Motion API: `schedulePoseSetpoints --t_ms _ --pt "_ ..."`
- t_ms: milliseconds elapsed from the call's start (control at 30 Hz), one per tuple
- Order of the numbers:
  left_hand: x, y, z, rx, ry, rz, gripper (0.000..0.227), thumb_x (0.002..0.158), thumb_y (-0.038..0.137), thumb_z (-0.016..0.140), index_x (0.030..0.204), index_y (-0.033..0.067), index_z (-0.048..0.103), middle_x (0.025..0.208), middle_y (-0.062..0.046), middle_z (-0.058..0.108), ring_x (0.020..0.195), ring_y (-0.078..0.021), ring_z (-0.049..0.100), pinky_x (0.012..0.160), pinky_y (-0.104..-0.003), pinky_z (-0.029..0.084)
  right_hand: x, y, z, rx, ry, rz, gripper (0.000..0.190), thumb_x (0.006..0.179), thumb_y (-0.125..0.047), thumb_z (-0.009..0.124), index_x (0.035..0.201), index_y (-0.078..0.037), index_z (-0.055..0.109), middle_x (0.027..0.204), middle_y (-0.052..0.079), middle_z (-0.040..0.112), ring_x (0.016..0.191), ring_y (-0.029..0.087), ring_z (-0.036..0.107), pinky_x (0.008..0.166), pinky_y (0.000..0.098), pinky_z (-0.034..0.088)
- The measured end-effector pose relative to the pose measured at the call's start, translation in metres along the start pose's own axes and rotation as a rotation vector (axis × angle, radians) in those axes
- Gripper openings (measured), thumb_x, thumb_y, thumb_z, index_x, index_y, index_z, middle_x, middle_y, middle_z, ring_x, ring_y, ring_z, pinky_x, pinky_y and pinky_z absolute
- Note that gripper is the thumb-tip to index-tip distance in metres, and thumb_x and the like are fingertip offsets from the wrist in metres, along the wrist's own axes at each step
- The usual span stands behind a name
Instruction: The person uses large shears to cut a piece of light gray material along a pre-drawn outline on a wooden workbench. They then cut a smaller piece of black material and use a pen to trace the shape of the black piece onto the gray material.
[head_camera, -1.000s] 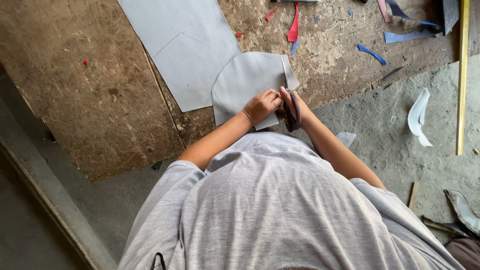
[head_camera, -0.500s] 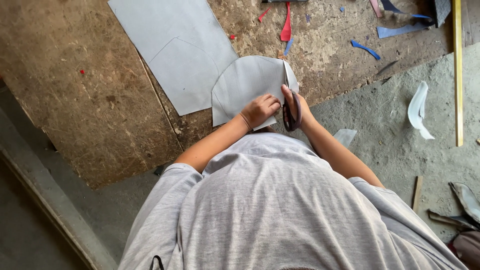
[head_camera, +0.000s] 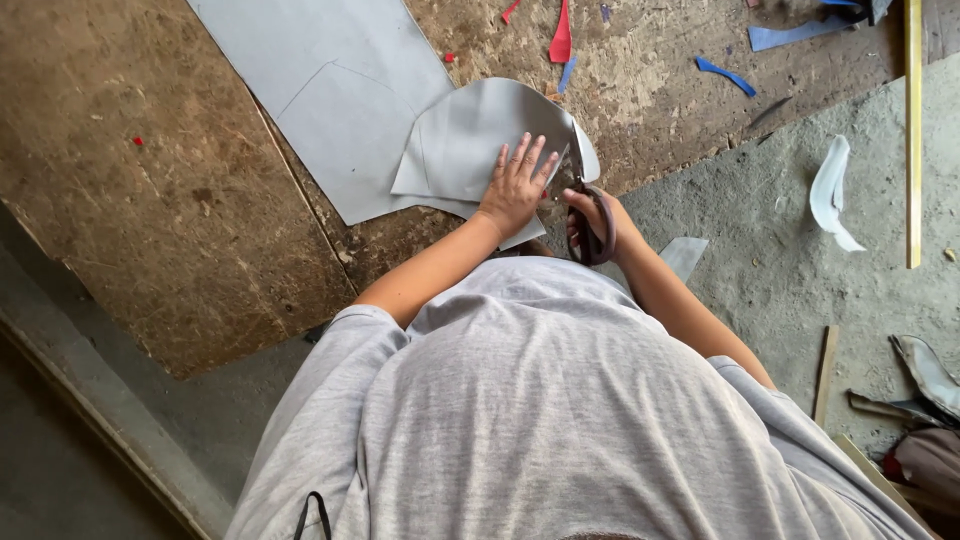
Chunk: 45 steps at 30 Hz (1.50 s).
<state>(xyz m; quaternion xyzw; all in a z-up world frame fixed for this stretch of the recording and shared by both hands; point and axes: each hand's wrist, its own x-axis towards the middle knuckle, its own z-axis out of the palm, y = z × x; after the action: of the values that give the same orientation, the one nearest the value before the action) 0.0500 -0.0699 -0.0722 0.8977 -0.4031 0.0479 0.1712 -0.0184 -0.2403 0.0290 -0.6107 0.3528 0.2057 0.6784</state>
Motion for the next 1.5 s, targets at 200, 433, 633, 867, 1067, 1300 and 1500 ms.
schedulePoseSetpoints --t_ms 200,433,633,867,1067,1300,1500 --pt "-0.011 -0.007 0.008 -0.064 0.099 0.156 0.060 0.101 0.023 0.056 0.158 0.0205 0.041 0.162 -0.015 0.039 0.153 -0.0355 0.031 0.122 -0.060 0.017 -0.021 -0.013 -0.014 -0.163 -0.019 -0.050 0.052 0.103 -0.051 0.068 0.105 0.000 0.056 0.070 0.016 0.054 0.056 0.026 0.061 0.045 0.0376 0.053" --pt "-0.011 -0.007 0.005 -0.035 0.193 0.175 0.060 0.100 0.027 0.055 0.158 0.0250 0.041 0.160 -0.012 0.043 0.152 -0.0325 0.034 0.123 -0.059 0.016 -0.021 -0.002 -0.024 -0.357 -0.040 -0.028 0.059 0.099 -0.060 0.071 0.111 -0.005 0.056 0.081 0.016 0.057 0.066 0.025 0.063 0.056 0.0401 0.057" --pt "-0.016 -0.009 0.001 -0.054 0.177 0.248 0.060 0.098 0.027 0.058 0.157 0.0272 0.044 0.160 -0.011 0.043 0.153 -0.0314 0.033 0.123 -0.059 0.016 -0.019 0.006 -0.032 -0.350 -0.018 -0.008 0.054 0.097 -0.058 0.072 0.112 -0.007 0.058 0.074 0.013 0.056 0.058 0.023 0.063 0.050 0.0345 0.054" --pt "-0.018 -0.011 0.001 -0.039 0.175 0.291 0.060 0.097 0.028 0.059 0.156 0.0270 0.045 0.159 -0.011 0.045 0.152 -0.0313 0.034 0.124 -0.059 0.015 -0.023 0.001 -0.028 -0.320 0.020 -0.002 0.051 0.096 -0.053 0.075 0.109 -0.006 0.059 0.071 0.012 0.054 0.056 0.021 0.058 0.047 0.0322 0.050" --pt "-0.019 -0.011 0.001 -0.047 0.178 0.300 0.056 0.099 0.028 0.057 0.154 0.0267 0.048 0.159 -0.012 0.045 0.152 -0.0317 0.034 0.124 -0.059 0.016 -0.023 0.005 -0.025 -0.309 0.029 -0.020 0.046 0.101 -0.052 0.068 0.099 -0.007 0.059 0.063 0.012 0.052 0.045 0.021 0.056 0.042 0.0312 0.046" --pt "-0.018 -0.011 0.001 -0.067 0.200 0.315 0.054 0.099 0.026 0.056 0.153 0.0271 0.049 0.157 -0.011 0.047 0.151 -0.0321 0.037 0.124 -0.058 0.017 0.015 0.035 -0.050 -0.323 0.053 -0.039 0.048 0.102 -0.054 0.067 0.098 -0.007 0.062 0.061 0.012 0.053 0.040 0.021 0.057 0.039 0.0329 0.046" --pt "-0.020 -0.009 -0.003 -0.105 0.231 0.375 0.055 0.097 0.025 0.060 0.150 0.0292 0.052 0.156 -0.009 0.050 0.149 -0.0298 0.040 0.125 -0.055 0.019 -0.018 -0.004 -0.025 -0.293 0.024 -0.019 0.051 0.101 -0.055 0.068 0.100 -0.005 0.059 0.063 0.013 0.053 0.043 0.023 0.057 0.040 0.0337 0.047"
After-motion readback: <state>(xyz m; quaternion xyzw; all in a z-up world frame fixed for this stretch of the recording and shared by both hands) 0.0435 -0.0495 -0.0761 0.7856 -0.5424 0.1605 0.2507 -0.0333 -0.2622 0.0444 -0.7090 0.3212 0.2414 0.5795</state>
